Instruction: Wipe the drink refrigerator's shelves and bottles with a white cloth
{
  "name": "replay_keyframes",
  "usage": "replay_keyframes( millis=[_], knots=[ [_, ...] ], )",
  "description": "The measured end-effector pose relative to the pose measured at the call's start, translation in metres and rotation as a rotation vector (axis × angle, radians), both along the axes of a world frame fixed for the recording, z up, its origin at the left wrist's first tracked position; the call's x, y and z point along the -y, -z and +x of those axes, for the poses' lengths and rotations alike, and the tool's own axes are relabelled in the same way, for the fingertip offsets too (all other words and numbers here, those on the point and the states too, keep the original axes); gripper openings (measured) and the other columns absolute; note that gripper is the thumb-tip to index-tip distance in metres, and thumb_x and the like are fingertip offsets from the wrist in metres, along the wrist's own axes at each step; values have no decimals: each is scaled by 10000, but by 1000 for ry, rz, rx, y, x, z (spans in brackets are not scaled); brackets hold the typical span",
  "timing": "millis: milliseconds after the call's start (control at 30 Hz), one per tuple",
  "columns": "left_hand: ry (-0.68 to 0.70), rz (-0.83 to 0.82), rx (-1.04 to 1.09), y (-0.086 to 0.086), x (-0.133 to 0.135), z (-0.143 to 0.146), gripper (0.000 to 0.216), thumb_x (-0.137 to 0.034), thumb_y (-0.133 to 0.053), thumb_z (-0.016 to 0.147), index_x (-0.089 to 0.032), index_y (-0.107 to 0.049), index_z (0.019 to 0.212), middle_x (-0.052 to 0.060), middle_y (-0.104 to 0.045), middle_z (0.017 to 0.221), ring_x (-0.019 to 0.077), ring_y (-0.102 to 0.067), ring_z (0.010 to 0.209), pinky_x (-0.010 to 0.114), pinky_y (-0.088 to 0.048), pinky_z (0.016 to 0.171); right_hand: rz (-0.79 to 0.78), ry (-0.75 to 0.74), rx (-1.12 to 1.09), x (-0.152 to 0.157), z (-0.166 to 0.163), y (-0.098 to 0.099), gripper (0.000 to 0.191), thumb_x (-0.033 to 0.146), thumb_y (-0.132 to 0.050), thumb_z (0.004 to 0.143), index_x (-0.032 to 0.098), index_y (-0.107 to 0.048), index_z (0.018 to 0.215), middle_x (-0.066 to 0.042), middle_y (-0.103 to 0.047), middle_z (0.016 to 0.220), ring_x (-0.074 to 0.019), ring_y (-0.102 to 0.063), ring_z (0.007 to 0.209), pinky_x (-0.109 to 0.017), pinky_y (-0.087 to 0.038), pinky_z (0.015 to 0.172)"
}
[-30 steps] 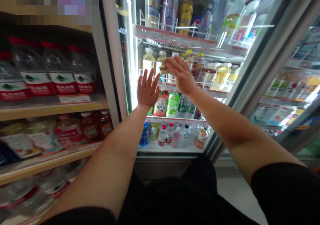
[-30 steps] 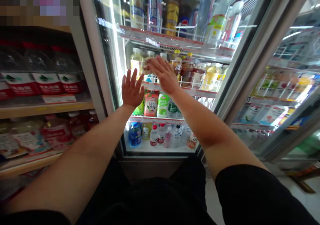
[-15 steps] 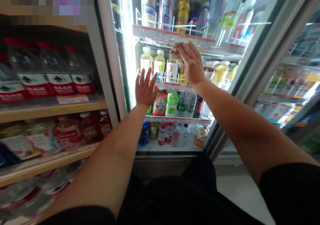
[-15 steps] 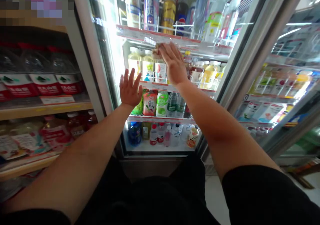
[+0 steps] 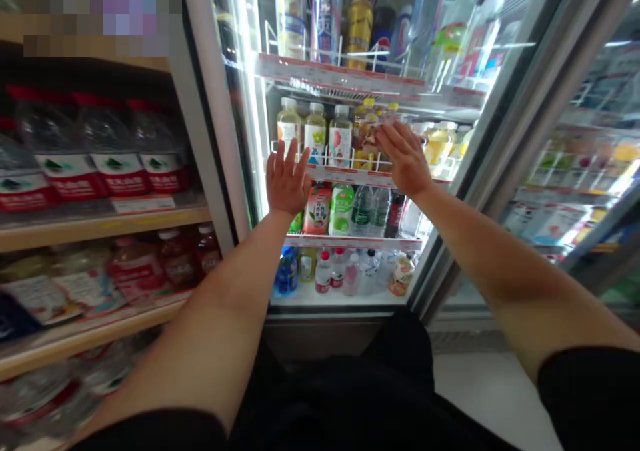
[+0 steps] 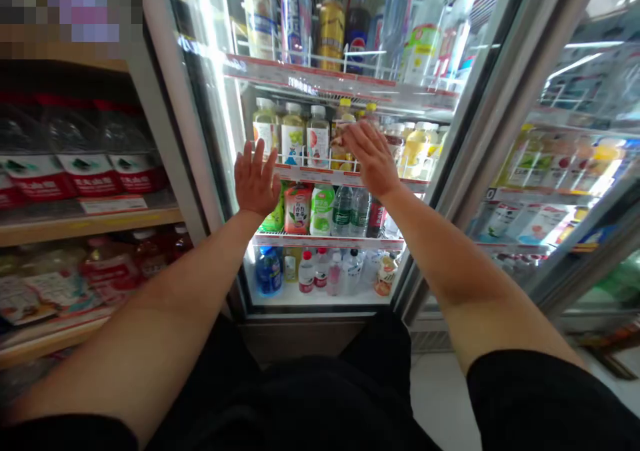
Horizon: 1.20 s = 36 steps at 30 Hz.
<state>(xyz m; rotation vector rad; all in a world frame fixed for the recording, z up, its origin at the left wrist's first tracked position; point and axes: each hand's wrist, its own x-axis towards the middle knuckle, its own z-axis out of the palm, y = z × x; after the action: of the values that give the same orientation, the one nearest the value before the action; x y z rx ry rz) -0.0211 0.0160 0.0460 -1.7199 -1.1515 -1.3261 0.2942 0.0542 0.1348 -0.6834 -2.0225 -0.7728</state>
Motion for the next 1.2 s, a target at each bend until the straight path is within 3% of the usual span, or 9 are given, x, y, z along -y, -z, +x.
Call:
replay_keyframes(
  millis=[100,200,433,700,833,1000,1200],
  knots=[
    [3,24,5,0,0,0,616,-272,-482,947,-278,-453,1562,27,-328,1683,274,-139,1601,543,-100,1326,25,33,10,4,12,-7,539,278,-293,1050,310,-486,1553,12,-509,1600,-263,-347,1556,-547,-267,1306],
    [19,22,17,0,1,0,641,-268,-504,931,-291,-445,1569,23,-327,1683,285,-144,1600,555,-106,1323,49,78,-149,-1,22,-11,559,281,-258,1050,306,-451,1574,2,-487,1615,-279,-314,1570,-582,-268,1291],
    [31,36,14,0,1,1,628,-265,-497,939,-286,-452,1565,31,-358,1668,282,-165,1597,574,-124,1317,36,90,-241,-8,42,21,598,284,-215,1027,253,-480,1562,-47,-505,1596,-284,-332,1561,-582,-306,1272],
    [17,59,0,1,0,1,627,-248,-495,939,-278,-456,1563,49,-355,1668,304,-194,1589,596,-140,1309,60,229,-371,-34,57,0,636,312,-198,1029,296,-224,1664,-21,-372,1678,-307,-240,1595,-651,-268,1267],
    [26,53,3,1,0,1,625,-256,-489,947,-288,-446,1570,36,-354,1669,290,-184,1593,585,-130,1315,42,235,-385,-37,45,-15,648,352,-191,1025,291,-191,1671,4,-351,1691,-321,-170,1611,-682,-221,1273],
    [39,34,12,1,0,0,612,-270,-475,958,-273,-450,1569,45,-342,1674,293,-163,1596,589,-114,1316,22,201,-373,-28,13,-33,642,442,-211,1018,371,-220,1656,96,-371,1672,-293,-57,1629,-622,-135,1313],
    [42,7,15,0,2,1,611,-280,-472,961,-271,-446,1571,41,-339,1676,291,-158,1597,578,-110,1319,-10,179,-334,-16,-25,-39,654,355,-302,994,329,-281,1647,29,-370,1680,-296,-149,1617,-656,-187,1300]
  ],
)
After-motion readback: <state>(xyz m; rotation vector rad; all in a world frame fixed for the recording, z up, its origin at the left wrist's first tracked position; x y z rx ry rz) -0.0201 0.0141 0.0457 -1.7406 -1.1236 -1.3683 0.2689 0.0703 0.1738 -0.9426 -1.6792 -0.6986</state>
